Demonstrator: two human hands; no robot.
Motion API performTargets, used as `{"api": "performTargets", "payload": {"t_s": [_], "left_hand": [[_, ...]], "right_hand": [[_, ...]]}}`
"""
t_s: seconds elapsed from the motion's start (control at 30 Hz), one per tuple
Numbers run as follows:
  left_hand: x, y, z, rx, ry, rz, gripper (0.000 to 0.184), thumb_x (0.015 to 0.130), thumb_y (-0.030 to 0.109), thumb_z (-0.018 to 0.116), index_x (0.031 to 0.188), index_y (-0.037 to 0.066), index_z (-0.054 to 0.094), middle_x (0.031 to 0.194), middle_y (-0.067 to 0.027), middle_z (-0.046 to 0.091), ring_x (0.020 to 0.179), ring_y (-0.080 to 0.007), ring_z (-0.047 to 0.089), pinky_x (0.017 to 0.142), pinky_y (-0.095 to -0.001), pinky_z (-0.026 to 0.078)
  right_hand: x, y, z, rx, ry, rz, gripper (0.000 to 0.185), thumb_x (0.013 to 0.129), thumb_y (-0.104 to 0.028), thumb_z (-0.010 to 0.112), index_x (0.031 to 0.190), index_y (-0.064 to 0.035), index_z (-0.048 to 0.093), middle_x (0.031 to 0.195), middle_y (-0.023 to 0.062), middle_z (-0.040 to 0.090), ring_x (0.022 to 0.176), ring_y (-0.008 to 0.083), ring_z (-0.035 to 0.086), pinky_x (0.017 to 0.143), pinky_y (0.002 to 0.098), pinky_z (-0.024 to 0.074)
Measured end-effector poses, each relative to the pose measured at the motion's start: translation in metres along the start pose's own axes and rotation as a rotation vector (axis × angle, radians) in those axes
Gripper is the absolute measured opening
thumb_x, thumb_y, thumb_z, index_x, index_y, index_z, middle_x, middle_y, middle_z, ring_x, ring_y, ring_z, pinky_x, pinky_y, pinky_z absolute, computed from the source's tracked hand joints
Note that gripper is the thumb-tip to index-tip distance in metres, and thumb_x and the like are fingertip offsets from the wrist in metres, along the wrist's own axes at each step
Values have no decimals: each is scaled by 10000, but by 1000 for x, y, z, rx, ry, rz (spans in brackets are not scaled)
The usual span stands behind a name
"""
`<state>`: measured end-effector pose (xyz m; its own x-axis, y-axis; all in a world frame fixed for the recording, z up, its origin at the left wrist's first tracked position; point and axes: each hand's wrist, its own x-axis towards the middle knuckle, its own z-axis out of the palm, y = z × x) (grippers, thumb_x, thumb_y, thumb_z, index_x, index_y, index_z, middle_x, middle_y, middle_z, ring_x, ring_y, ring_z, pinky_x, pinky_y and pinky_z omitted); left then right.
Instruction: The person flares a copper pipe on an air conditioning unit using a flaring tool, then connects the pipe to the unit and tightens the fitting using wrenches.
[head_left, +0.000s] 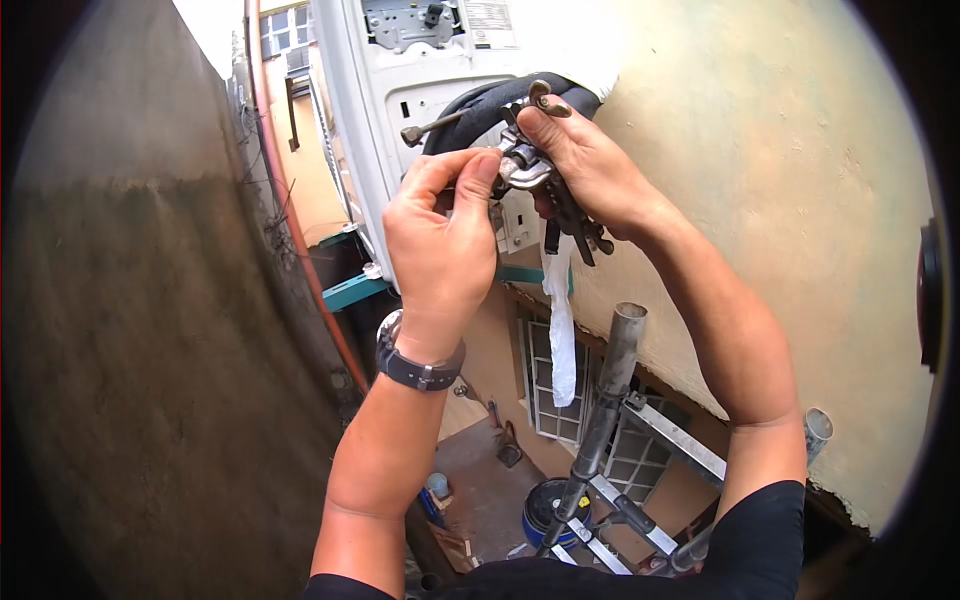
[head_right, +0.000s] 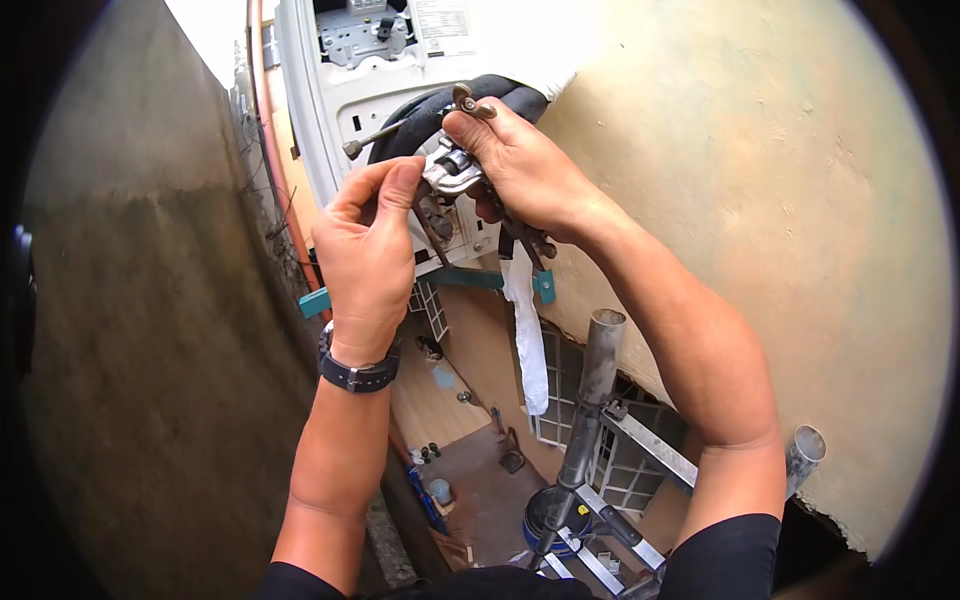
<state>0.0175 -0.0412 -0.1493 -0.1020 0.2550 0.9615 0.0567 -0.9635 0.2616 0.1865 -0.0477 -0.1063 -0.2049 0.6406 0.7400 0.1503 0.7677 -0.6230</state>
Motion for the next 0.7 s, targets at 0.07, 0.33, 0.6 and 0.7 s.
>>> {"api": "performTargets", "payload": {"t_s": [0.07, 0.33, 0.6, 0.7], "left_hand": [[-1, 6, 3, -43, -2, -8, 236, 952, 142, 758, 1119, -20, 718, 935, -47, 663, 815, -101, 616, 705, -254, 506], [-1, 3, -5, 26, 18, -39, 213, 940, 184, 785, 967, -21, 736, 872, -8, 658, 768, -56, 587, 676, -220, 469], [59, 76, 2, -13, -19, -40, 365, 992, 355, 713, 1066, -3, 708, 807, -44, 722, 711, -51, 645, 604, -196, 496], [46, 75, 13, -44, -4, 57, 388, 1040, 369, 635, 1066, -12, 701, 793, -46, 706, 710, -75, 640, 610, -233, 503]], "right_hand": [[-3, -5, -1, 13, 20, 16, 358, 1085, -437, 506, 1073, -81, 524, 753, 19, 576, 517, 96, 547, 468, 258, 459], [-1, 5, -1, -51, 22, -23, 375, 1081, -442, 512, 1109, -69, 536, 807, 32, 608, 569, 109, 575, 519, 287, 486], [-3, -10, 0, 11, -42, 11, 344, 1111, -411, 438, 1183, -82, 512, 821, 30, 609, 567, 97, 559, 518, 265, 483], [-2, -7, -3, 43, -27, 11, 316, 1116, -366, 431, 1230, -84, 516, 821, 27, 603, 562, 98, 560, 518, 267, 485]]}}
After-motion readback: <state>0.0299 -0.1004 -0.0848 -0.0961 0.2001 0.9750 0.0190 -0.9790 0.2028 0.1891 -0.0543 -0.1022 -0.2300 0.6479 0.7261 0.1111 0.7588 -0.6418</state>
